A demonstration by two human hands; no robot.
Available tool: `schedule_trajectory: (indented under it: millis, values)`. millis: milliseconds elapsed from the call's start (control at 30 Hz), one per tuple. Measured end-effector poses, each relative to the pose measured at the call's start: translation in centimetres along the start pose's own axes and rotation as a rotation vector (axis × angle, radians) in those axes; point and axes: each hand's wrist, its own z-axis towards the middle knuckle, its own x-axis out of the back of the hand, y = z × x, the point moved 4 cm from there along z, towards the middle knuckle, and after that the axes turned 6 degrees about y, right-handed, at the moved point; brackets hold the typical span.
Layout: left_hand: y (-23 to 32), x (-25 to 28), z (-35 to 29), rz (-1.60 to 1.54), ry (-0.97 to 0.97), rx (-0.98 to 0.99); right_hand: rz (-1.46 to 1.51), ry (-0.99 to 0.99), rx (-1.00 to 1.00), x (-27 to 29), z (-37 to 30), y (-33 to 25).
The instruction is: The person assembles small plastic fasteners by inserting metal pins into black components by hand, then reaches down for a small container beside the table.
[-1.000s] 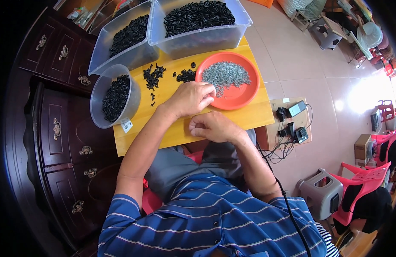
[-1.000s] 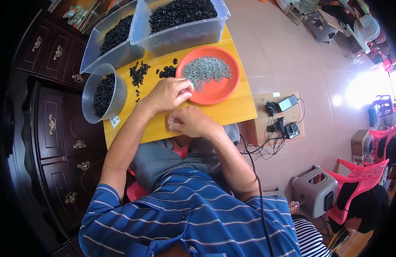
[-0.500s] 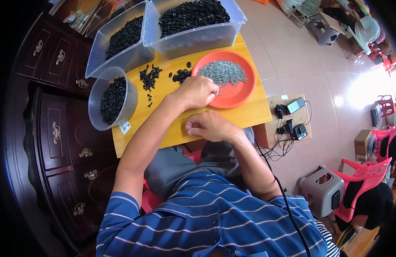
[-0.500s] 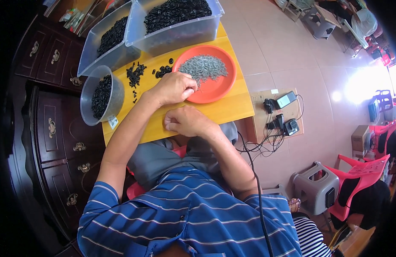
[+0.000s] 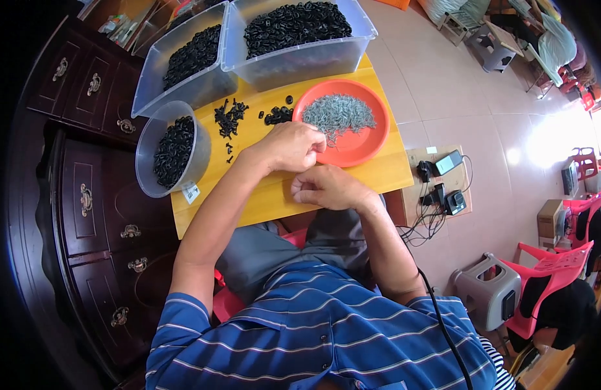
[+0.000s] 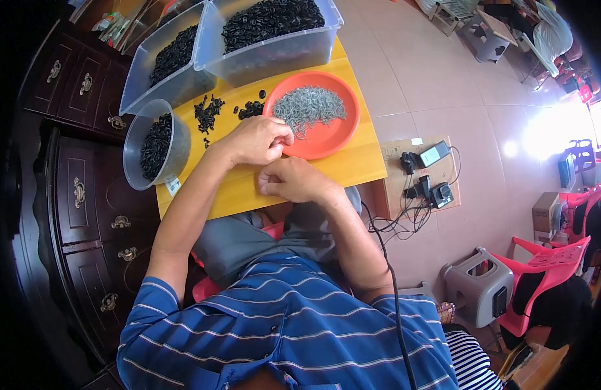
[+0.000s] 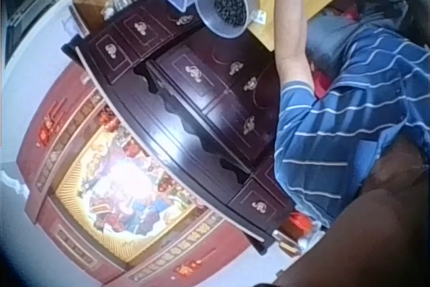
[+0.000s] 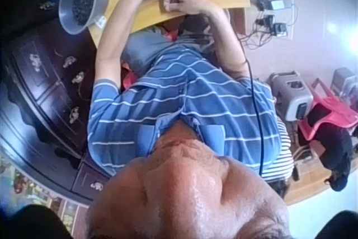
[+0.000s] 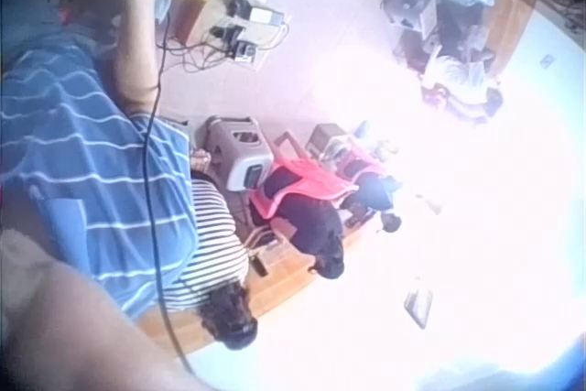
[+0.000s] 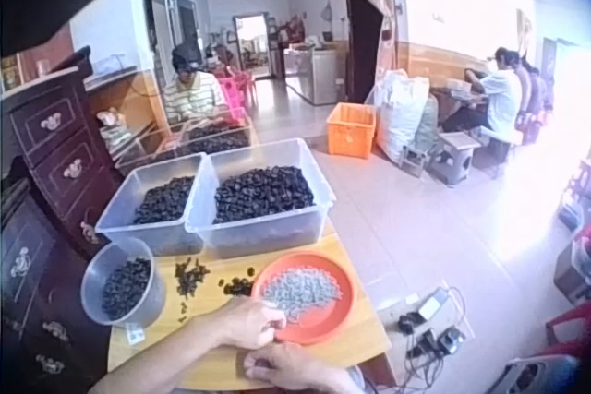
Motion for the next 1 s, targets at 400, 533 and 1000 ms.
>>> schedule_trajectory:
  millis: [400,533,1000]
  values:
    - [-0.3,0.3,-2.2,-0.073,0.151,-0.082,0.021,-0.015,-0.064,1.4,-0.5,0.5]
    - [0.0,-0.2,-2.7,0.005,0.201,-0.120,0.002,-0.017,-0.034,1.4,-0.5,0.6]
    - [0.4,1.3,-8.9,-0.520,0.393,0.200,0.493,0.175,-0.124,0.7,0.5,0.6]
